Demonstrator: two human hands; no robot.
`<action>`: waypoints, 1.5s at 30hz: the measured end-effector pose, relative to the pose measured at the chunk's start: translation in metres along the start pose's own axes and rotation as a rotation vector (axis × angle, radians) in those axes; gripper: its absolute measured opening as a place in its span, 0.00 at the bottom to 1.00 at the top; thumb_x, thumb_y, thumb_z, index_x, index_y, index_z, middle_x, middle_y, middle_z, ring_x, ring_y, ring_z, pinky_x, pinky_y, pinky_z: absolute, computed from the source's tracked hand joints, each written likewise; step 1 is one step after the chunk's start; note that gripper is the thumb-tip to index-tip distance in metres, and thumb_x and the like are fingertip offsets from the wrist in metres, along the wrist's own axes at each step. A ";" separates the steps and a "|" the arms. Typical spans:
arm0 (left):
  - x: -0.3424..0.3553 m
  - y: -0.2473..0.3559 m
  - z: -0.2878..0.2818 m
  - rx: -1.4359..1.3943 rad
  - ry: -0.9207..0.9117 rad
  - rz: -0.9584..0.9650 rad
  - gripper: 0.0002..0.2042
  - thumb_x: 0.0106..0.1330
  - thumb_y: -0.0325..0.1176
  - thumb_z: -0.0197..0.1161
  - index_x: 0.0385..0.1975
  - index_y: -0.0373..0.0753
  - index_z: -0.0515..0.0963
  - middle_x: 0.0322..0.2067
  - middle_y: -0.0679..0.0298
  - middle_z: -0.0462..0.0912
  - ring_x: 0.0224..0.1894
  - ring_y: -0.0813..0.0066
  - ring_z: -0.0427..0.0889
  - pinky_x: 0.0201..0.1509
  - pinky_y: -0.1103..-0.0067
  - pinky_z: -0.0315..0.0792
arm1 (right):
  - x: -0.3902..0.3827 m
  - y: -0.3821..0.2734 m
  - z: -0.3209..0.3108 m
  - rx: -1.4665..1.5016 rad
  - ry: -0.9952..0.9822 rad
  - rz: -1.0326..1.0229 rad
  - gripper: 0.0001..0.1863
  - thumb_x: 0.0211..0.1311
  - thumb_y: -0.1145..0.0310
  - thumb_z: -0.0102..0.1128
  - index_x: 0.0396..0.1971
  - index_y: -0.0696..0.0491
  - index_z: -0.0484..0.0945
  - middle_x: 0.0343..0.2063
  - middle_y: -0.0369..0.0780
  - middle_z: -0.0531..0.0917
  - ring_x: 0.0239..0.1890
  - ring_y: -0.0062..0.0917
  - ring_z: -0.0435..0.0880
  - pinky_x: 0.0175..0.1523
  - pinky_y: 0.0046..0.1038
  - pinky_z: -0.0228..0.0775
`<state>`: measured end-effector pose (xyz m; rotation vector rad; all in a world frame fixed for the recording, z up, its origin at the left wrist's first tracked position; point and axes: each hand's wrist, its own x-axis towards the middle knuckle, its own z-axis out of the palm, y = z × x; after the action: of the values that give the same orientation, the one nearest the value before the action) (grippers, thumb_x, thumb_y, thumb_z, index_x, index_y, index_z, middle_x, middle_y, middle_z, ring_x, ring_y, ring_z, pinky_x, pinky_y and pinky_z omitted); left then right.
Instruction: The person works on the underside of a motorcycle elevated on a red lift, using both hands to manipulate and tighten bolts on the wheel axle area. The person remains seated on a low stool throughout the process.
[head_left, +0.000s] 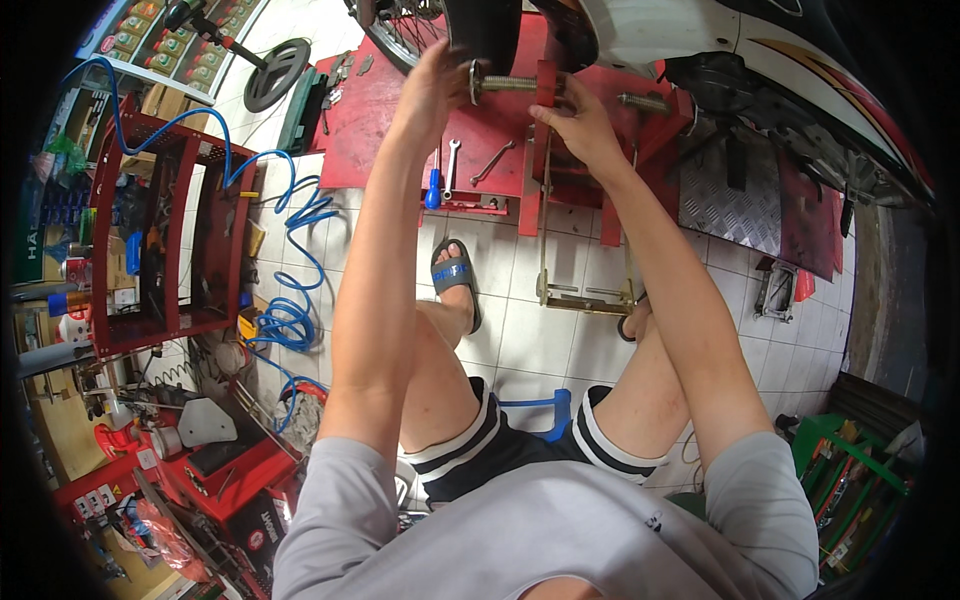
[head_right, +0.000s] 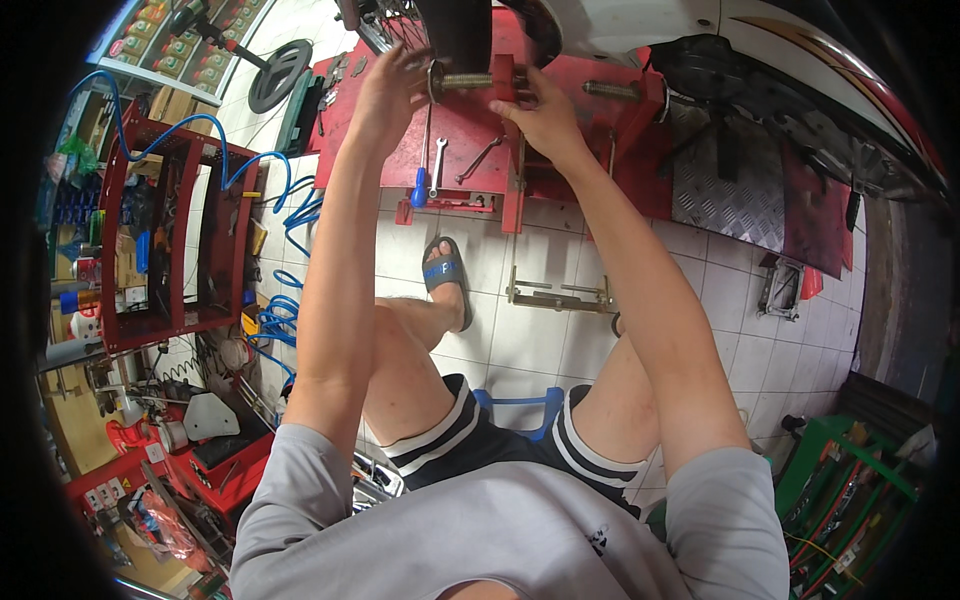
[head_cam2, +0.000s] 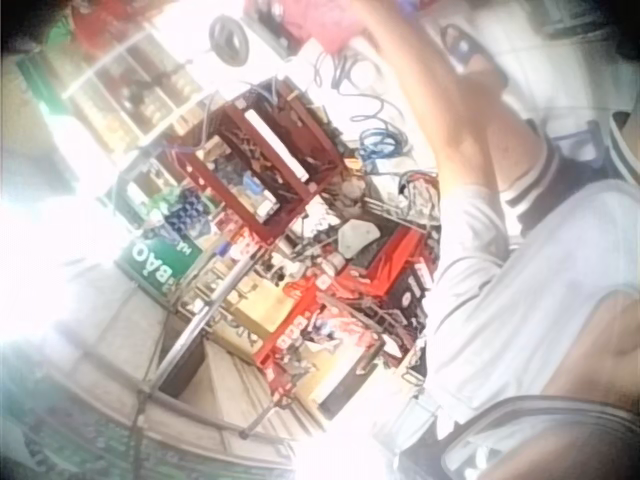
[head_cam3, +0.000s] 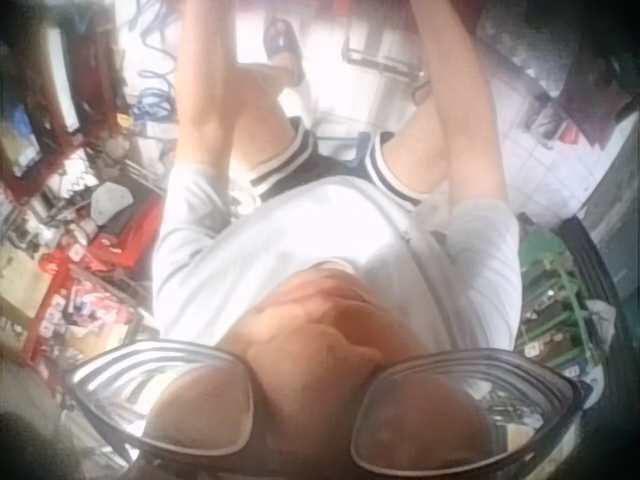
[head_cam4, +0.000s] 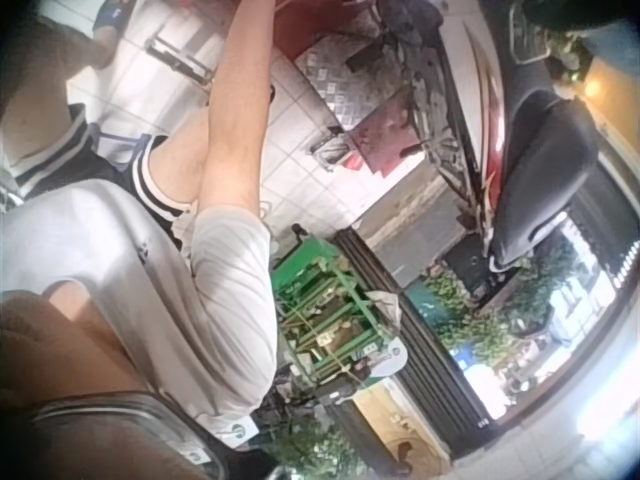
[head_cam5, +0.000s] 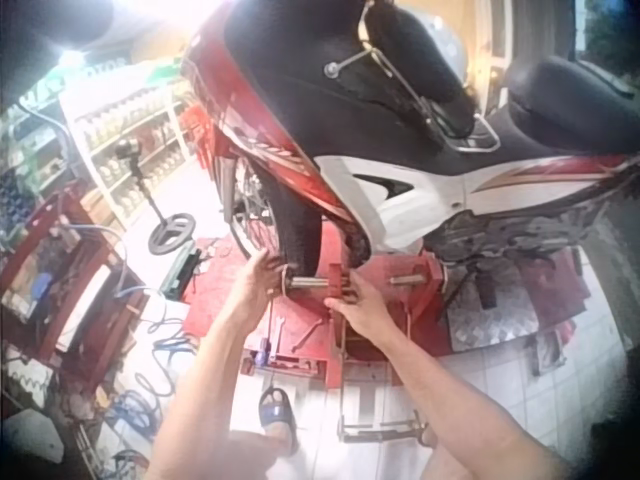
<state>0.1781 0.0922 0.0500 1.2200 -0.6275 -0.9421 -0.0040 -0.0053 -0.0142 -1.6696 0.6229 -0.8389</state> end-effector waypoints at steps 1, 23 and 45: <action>0.004 0.003 -0.002 -0.107 -0.070 0.075 0.23 0.71 0.47 0.44 0.55 0.36 0.68 0.46 0.55 0.80 0.49 0.67 0.75 0.58 0.72 0.62 | -0.002 0.001 0.000 0.023 0.007 0.006 0.33 0.50 0.64 0.70 0.56 0.60 0.68 0.47 0.45 0.80 0.50 0.30 0.79 0.56 0.30 0.70; 0.000 0.001 0.009 0.021 0.017 -0.005 0.21 0.71 0.46 0.40 0.49 0.36 0.72 0.46 0.56 0.80 0.48 0.68 0.76 0.57 0.71 0.63 | -0.008 0.021 0.013 0.151 0.015 0.093 0.31 0.57 0.60 0.66 0.55 0.61 0.69 0.47 0.44 0.80 0.51 0.28 0.77 0.58 0.28 0.66; -0.001 -0.006 0.003 0.227 0.061 0.041 0.24 0.70 0.49 0.44 0.56 0.37 0.69 0.47 0.58 0.80 0.51 0.71 0.74 0.59 0.72 0.60 | -0.010 0.007 0.014 0.184 -0.017 0.119 0.30 0.57 0.60 0.67 0.56 0.60 0.69 0.47 0.44 0.80 0.49 0.26 0.76 0.55 0.26 0.67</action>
<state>0.1739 0.0915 0.0451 1.4267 -0.7223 -0.8116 0.0013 0.0092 -0.0247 -1.4578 0.6091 -0.7720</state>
